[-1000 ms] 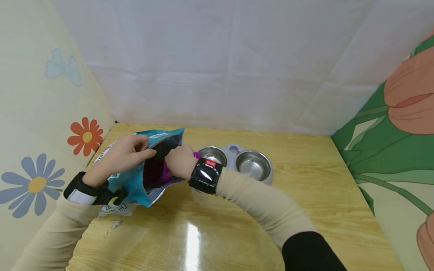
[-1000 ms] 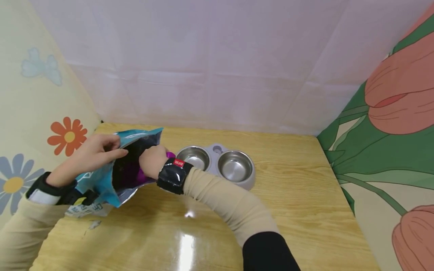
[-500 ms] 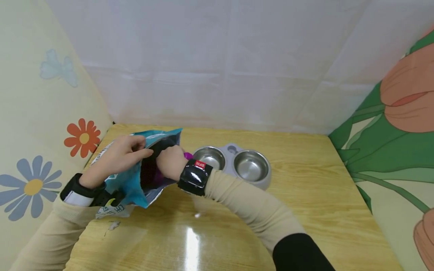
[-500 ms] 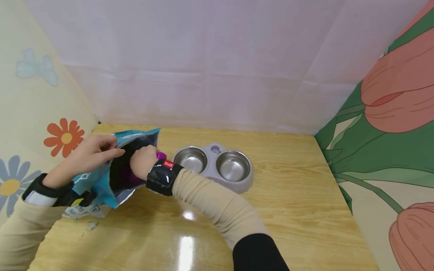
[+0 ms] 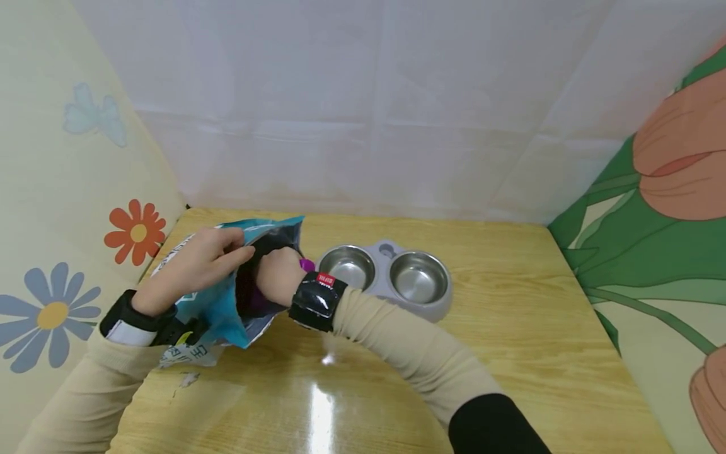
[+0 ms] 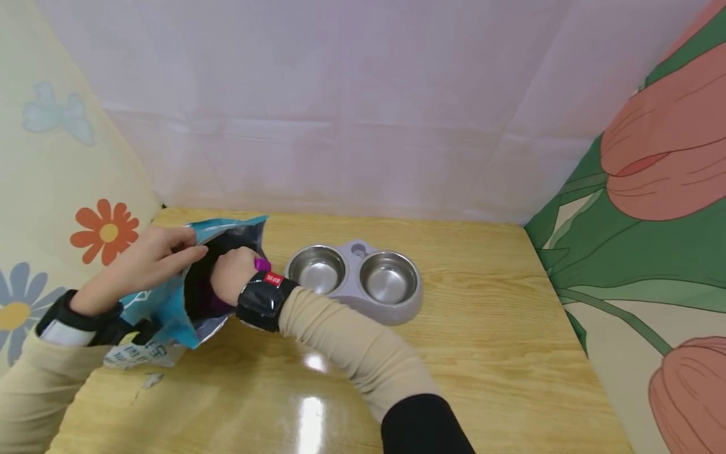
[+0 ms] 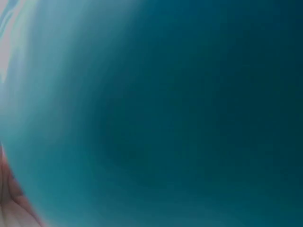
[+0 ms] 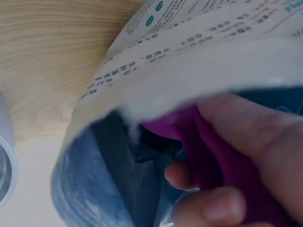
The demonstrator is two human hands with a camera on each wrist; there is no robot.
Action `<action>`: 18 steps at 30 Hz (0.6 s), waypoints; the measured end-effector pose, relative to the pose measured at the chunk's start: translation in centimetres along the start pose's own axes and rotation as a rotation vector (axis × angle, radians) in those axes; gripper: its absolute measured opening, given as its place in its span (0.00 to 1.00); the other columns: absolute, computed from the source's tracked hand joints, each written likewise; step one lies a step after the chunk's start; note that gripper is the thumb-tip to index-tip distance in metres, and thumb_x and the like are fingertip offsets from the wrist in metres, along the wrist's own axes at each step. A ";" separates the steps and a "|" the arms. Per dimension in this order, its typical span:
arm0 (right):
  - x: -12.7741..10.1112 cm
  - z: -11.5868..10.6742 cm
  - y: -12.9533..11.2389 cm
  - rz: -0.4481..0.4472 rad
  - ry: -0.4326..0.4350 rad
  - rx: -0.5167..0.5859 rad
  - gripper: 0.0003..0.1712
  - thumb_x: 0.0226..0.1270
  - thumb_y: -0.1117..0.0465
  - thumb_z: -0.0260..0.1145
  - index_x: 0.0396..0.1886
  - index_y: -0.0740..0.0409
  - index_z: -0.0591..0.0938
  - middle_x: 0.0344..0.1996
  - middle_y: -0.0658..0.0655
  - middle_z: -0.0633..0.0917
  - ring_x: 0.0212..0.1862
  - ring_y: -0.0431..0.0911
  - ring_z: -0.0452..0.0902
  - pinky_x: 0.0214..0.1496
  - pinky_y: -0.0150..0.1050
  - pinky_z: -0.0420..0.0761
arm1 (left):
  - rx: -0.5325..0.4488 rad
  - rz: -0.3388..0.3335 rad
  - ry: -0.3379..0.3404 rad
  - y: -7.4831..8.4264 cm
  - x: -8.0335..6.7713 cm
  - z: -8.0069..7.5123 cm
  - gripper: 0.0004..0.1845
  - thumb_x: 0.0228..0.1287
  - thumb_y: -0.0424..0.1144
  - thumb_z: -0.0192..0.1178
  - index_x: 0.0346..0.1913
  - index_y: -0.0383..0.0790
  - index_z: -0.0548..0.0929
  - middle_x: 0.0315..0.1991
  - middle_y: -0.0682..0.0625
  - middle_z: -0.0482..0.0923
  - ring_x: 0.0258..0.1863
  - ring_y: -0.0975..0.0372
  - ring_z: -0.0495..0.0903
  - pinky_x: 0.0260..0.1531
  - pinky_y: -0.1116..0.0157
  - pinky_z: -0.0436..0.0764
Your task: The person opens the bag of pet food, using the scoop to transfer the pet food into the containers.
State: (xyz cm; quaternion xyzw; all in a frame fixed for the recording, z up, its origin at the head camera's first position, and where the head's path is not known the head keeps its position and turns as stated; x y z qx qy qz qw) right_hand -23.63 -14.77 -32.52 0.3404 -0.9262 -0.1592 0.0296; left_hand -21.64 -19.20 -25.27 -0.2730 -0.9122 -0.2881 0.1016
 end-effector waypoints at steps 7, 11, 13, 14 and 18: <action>0.5 0.3 -0.8 0.000 -0.008 0.018 0.12 0.65 0.52 0.54 0.26 0.43 0.82 0.23 0.43 0.82 0.25 0.36 0.76 0.19 0.34 0.71 | 0.006 0.035 0.022 0.3 0.1 0.0 0.17 0.60 0.29 0.56 0.17 0.43 0.64 0.11 0.59 0.54 0.10 0.67 0.56 0.13 0.68 0.58; 1.0 0.8 -1.1 0.014 -0.048 0.030 0.11 0.65 0.52 0.54 0.28 0.42 0.82 0.24 0.42 0.81 0.24 0.35 0.74 0.17 0.35 0.69 | 0.007 0.038 0.026 0.3 0.2 0.0 0.16 0.59 0.29 0.56 0.17 0.43 0.65 0.11 0.58 0.55 0.10 0.67 0.56 0.13 0.68 0.58; 1.2 1.1 -1.3 0.015 -0.067 0.038 0.10 0.66 0.52 0.54 0.29 0.42 0.81 0.24 0.42 0.81 0.24 0.35 0.74 0.18 0.35 0.69 | 0.006 0.035 0.026 0.2 0.2 0.0 0.16 0.59 0.29 0.56 0.17 0.43 0.66 0.12 0.58 0.55 0.11 0.67 0.56 0.13 0.68 0.58; 1.3 1.2 -1.4 0.014 -0.072 0.041 0.10 0.66 0.52 0.54 0.29 0.41 0.81 0.24 0.42 0.81 0.24 0.35 0.74 0.18 0.35 0.69 | 0.006 0.036 0.025 0.2 0.2 0.0 0.16 0.59 0.29 0.56 0.17 0.43 0.66 0.12 0.58 0.55 0.11 0.67 0.56 0.13 0.68 0.58; 1.4 1.4 -1.4 0.040 -0.062 0.101 0.11 0.66 0.52 0.54 0.27 0.43 0.81 0.22 0.42 0.80 0.22 0.35 0.73 0.16 0.34 0.67 | -0.004 0.038 0.021 0.3 0.2 0.0 0.16 0.60 0.29 0.55 0.18 0.43 0.66 0.11 0.58 0.55 0.10 0.67 0.57 0.13 0.68 0.59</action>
Point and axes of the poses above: each hand's wrist, its own x-axis towards the middle knuckle, its own z-axis out of the palm, y = z × x, the point moved 8 cm from there along x, towards the middle knuckle
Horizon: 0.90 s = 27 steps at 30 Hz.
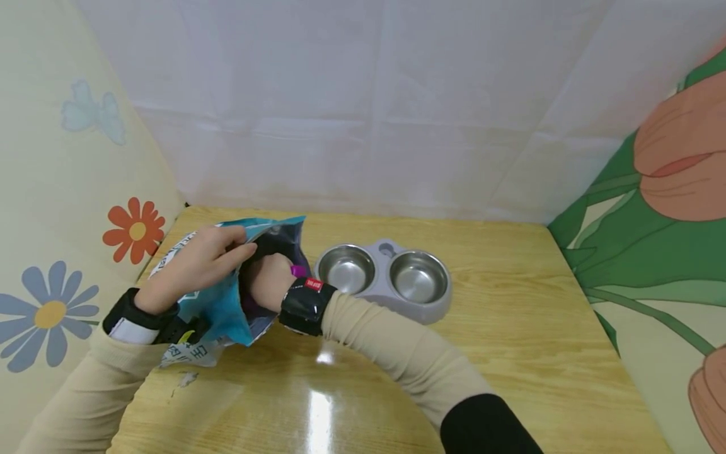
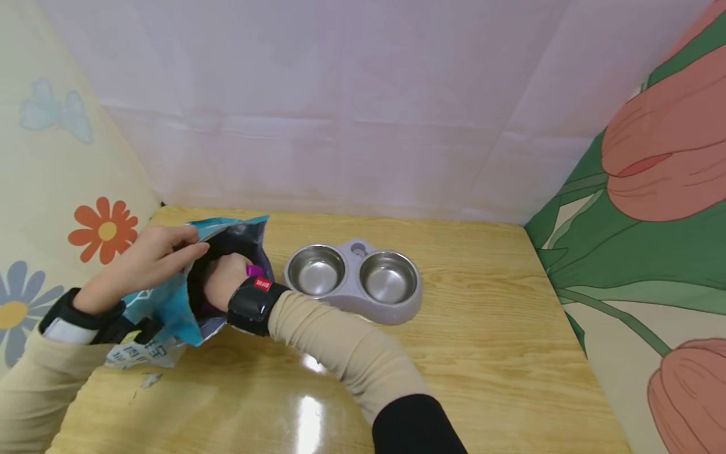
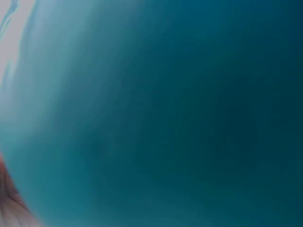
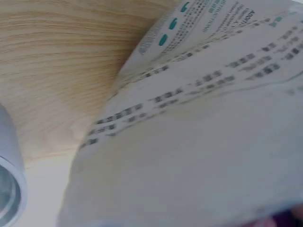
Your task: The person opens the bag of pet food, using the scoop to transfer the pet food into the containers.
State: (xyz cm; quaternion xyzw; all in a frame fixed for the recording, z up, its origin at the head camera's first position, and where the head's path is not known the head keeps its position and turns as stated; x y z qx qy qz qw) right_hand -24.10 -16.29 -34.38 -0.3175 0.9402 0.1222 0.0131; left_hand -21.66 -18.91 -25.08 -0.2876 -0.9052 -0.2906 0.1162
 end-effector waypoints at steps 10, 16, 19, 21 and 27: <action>0.3 0.9 0.5 0.112 -0.008 0.244 0.15 0.65 0.53 0.55 0.19 0.48 0.78 0.18 0.44 0.79 0.19 0.36 0.73 0.15 0.33 0.63 | -0.005 -0.009 -0.003 0.0 0.1 0.2 0.16 0.60 0.29 0.56 0.17 0.43 0.66 0.11 0.58 0.56 0.10 0.67 0.58 0.12 0.68 0.59; 0.3 1.3 0.7 0.116 -0.019 0.246 0.15 0.65 0.53 0.55 0.18 0.48 0.78 0.17 0.44 0.79 0.18 0.36 0.72 0.16 0.34 0.64 | -0.017 0.000 -0.008 0.0 0.4 0.4 0.16 0.60 0.29 0.56 0.18 0.43 0.66 0.11 0.58 0.56 0.11 0.68 0.58 0.12 0.68 0.59; 0.2 1.3 0.9 0.111 -0.010 0.270 0.16 0.65 0.53 0.55 0.17 0.49 0.77 0.16 0.45 0.78 0.19 0.37 0.73 0.16 0.33 0.65 | -0.026 0.000 -0.016 -0.1 0.5 0.5 0.16 0.60 0.30 0.56 0.18 0.43 0.66 0.11 0.58 0.56 0.10 0.68 0.57 0.12 0.68 0.59; 0.1 1.3 0.8 0.082 0.004 0.243 0.16 0.65 0.53 0.55 0.17 0.48 0.77 0.16 0.44 0.78 0.19 0.36 0.73 0.17 0.32 0.66 | -0.027 -0.008 -0.025 -0.2 0.5 0.6 0.16 0.60 0.30 0.57 0.18 0.44 0.66 0.12 0.58 0.56 0.10 0.68 0.57 0.12 0.68 0.59; -0.3 1.1 0.1 -0.021 0.019 0.070 0.14 0.66 0.52 0.54 0.21 0.45 0.77 0.18 0.42 0.77 0.22 0.35 0.73 0.19 0.32 0.70 | -0.029 -0.019 -0.031 -0.4 0.3 0.7 0.15 0.59 0.30 0.57 0.18 0.44 0.67 0.12 0.58 0.57 0.10 0.68 0.57 0.12 0.68 0.59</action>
Point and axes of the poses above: each hand's wrist, its own x-axis towards the middle knuckle, its own z-axis out of the palm, y = z × x, the point moved 8 cm from there along x, towards the middle knuckle
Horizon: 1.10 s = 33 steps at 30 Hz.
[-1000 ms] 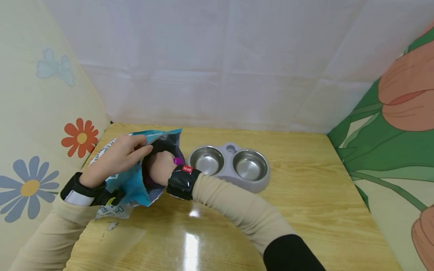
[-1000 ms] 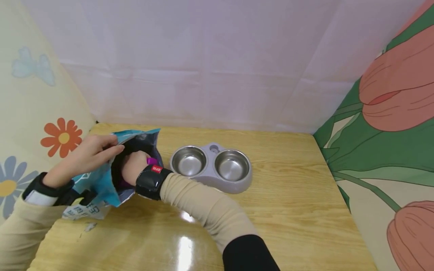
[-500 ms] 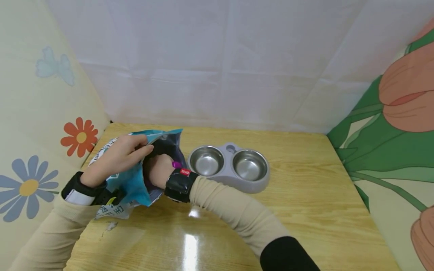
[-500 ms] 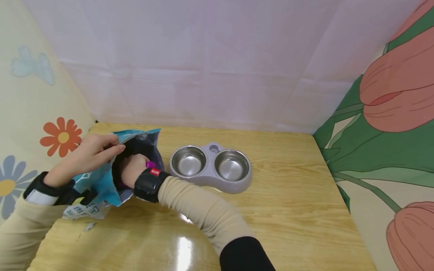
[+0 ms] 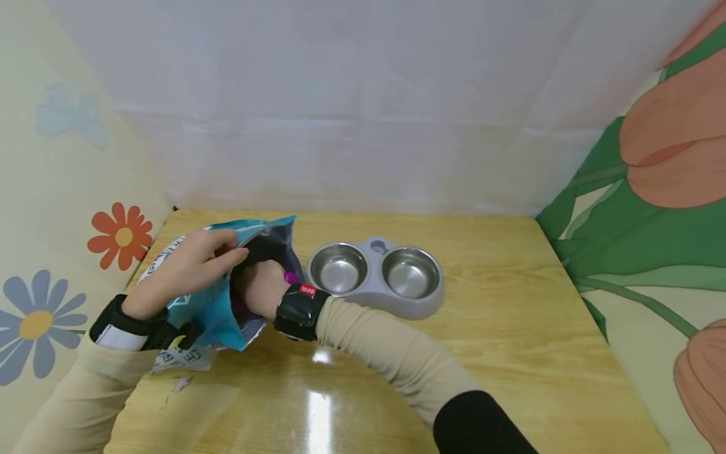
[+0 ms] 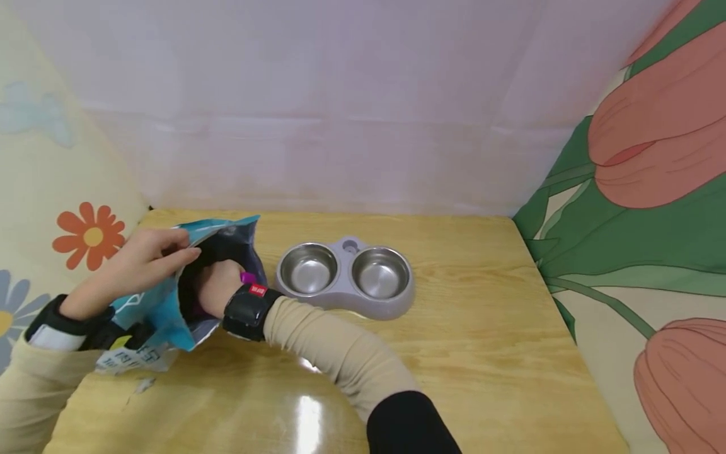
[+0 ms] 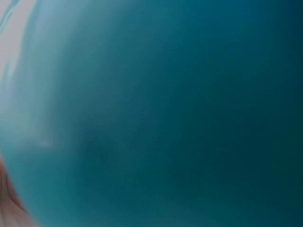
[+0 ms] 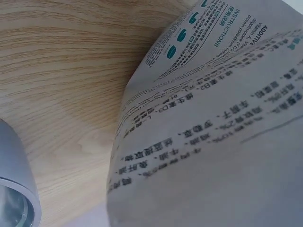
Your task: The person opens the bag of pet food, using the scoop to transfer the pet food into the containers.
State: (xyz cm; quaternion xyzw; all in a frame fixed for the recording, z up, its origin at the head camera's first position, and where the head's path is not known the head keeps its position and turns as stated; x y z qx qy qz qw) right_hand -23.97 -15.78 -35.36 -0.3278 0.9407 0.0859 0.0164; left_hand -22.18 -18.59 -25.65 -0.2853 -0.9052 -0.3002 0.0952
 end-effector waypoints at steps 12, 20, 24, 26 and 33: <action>-0.4 -0.7 0.0 -0.077 0.084 0.042 0.17 0.67 0.52 0.53 0.19 0.46 0.79 0.18 0.45 0.79 0.23 0.37 0.76 0.24 0.33 0.74 | -0.010 -0.007 0.012 -0.5 -0.9 -0.4 0.16 0.58 0.29 0.58 0.18 0.44 0.66 0.12 0.59 0.57 0.10 0.69 0.57 0.12 0.68 0.59; -1.0 -0.7 0.8 -0.179 0.086 0.000 0.12 0.65 0.50 0.57 0.26 0.46 0.82 0.21 0.46 0.81 0.24 0.39 0.77 0.25 0.36 0.77 | -0.003 -0.005 0.010 -0.4 -0.8 -0.5 0.16 0.58 0.30 0.58 0.17 0.44 0.66 0.12 0.59 0.57 0.10 0.69 0.56 0.12 0.68 0.59; -1.4 -0.7 1.6 -0.184 0.088 0.033 0.15 0.58 0.42 0.61 0.26 0.47 0.82 0.22 0.46 0.81 0.25 0.39 0.77 0.24 0.37 0.77 | -0.008 -0.001 0.011 -0.4 -0.7 -0.4 0.17 0.58 0.30 0.59 0.17 0.44 0.65 0.12 0.59 0.57 0.10 0.69 0.56 0.12 0.68 0.59; -1.7 -0.8 2.0 -0.182 0.086 0.058 0.18 0.56 0.40 0.62 0.25 0.49 0.82 0.23 0.47 0.82 0.26 0.40 0.78 0.25 0.37 0.77 | -0.009 0.001 0.011 -0.4 -0.6 -0.4 0.16 0.58 0.30 0.59 0.17 0.44 0.65 0.12 0.59 0.57 0.10 0.69 0.56 0.12 0.68 0.59; -2.1 -0.1 3.7 -0.112 0.039 0.130 0.21 0.55 0.37 0.61 0.27 0.50 0.80 0.24 0.48 0.81 0.25 0.44 0.78 0.19 0.40 0.74 | -0.011 -0.030 0.001 -0.6 -0.4 -0.4 0.16 0.58 0.31 0.58 0.18 0.43 0.66 0.12 0.58 0.58 0.10 0.68 0.58 0.11 0.68 0.59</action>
Point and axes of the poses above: each hand's wrist, its own x-axis towards the middle knuckle, its own z-axis out of the palm, y = z × x, the point moved 8 cm from there along x, towards the middle knuckle
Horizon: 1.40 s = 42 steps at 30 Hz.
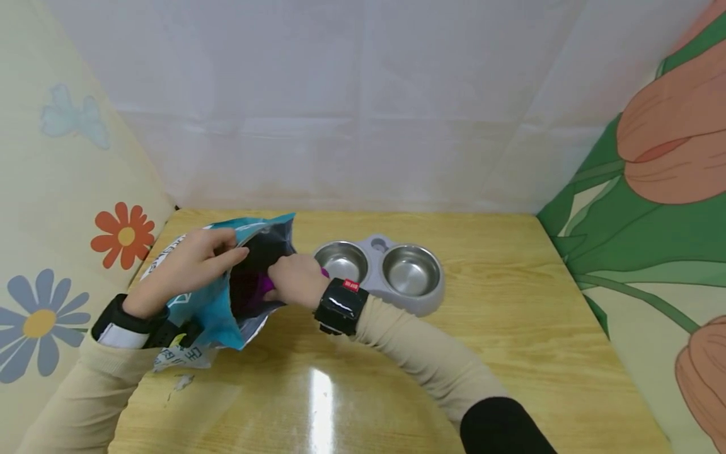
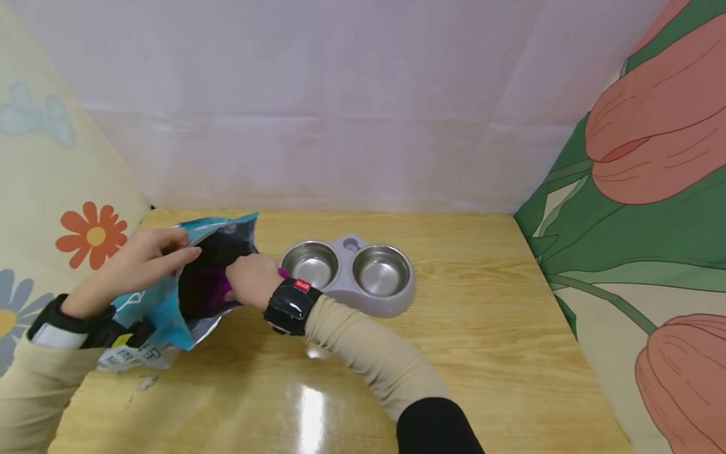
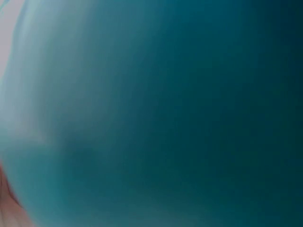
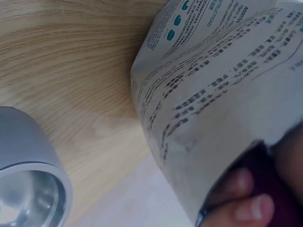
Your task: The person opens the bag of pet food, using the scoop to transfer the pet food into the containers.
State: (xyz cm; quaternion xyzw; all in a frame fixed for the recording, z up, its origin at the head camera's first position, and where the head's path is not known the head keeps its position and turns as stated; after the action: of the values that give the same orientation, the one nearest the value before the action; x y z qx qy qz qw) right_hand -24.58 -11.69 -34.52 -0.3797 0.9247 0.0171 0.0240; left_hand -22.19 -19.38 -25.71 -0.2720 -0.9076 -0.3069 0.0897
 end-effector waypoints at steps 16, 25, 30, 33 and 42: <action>-2.2 -0.3 2.4 -0.024 0.023 0.175 0.23 0.56 0.37 0.60 0.17 0.49 0.71 0.15 0.45 0.73 0.18 0.39 0.69 0.17 0.34 0.67 | 0.009 -0.039 -0.019 -0.2 0.1 0.1 0.15 0.59 0.33 0.58 0.18 0.43 0.66 0.12 0.57 0.59 0.10 0.67 0.59 0.11 0.68 0.59; -3.3 0.0 3.7 0.011 0.009 0.244 0.23 0.56 0.35 0.59 0.19 0.48 0.71 0.16 0.45 0.72 0.19 0.40 0.70 0.16 0.35 0.66 | 0.017 -0.043 -0.024 -0.1 0.4 0.0 0.15 0.59 0.32 0.58 0.18 0.43 0.66 0.12 0.57 0.58 0.11 0.66 0.59 0.11 0.68 0.59; -4.0 -0.4 4.5 0.034 0.014 0.244 0.23 0.55 0.34 0.58 0.19 0.46 0.72 0.16 0.44 0.72 0.20 0.39 0.69 0.17 0.35 0.66 | 0.016 -0.032 -0.022 -0.1 0.4 -0.1 0.16 0.59 0.31 0.58 0.18 0.43 0.65 0.12 0.57 0.58 0.10 0.67 0.58 0.11 0.67 0.59; -4.4 -0.7 4.9 0.025 0.037 0.266 0.23 0.55 0.35 0.59 0.19 0.47 0.72 0.15 0.44 0.71 0.19 0.39 0.67 0.18 0.34 0.64 | 0.018 -0.030 -0.022 -0.1 0.4 -0.1 0.16 0.59 0.32 0.58 0.18 0.43 0.66 0.12 0.57 0.58 0.10 0.67 0.58 0.11 0.68 0.59; -5.3 -0.2 5.7 -0.010 0.122 0.282 0.23 0.56 0.37 0.60 0.19 0.49 0.71 0.14 0.44 0.71 0.18 0.39 0.66 0.18 0.33 0.63 | 0.023 -0.020 -0.023 -0.2 0.4 0.0 0.16 0.59 0.32 0.58 0.18 0.43 0.66 0.12 0.57 0.57 0.10 0.67 0.58 0.12 0.68 0.58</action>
State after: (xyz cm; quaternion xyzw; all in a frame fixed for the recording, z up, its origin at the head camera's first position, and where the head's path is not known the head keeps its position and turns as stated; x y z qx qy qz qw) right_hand -24.82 -3.89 -33.91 -0.3776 0.9156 -0.1362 0.0208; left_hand -22.66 -19.31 -25.66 -0.2655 -0.9147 -0.2942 0.0794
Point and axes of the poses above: each hand's wrist, its own x-axis towards the middle knuckle, its own z-axis out of the palm, y = z × x, the point moved 8 cm from there along x, towards the middle knuckle
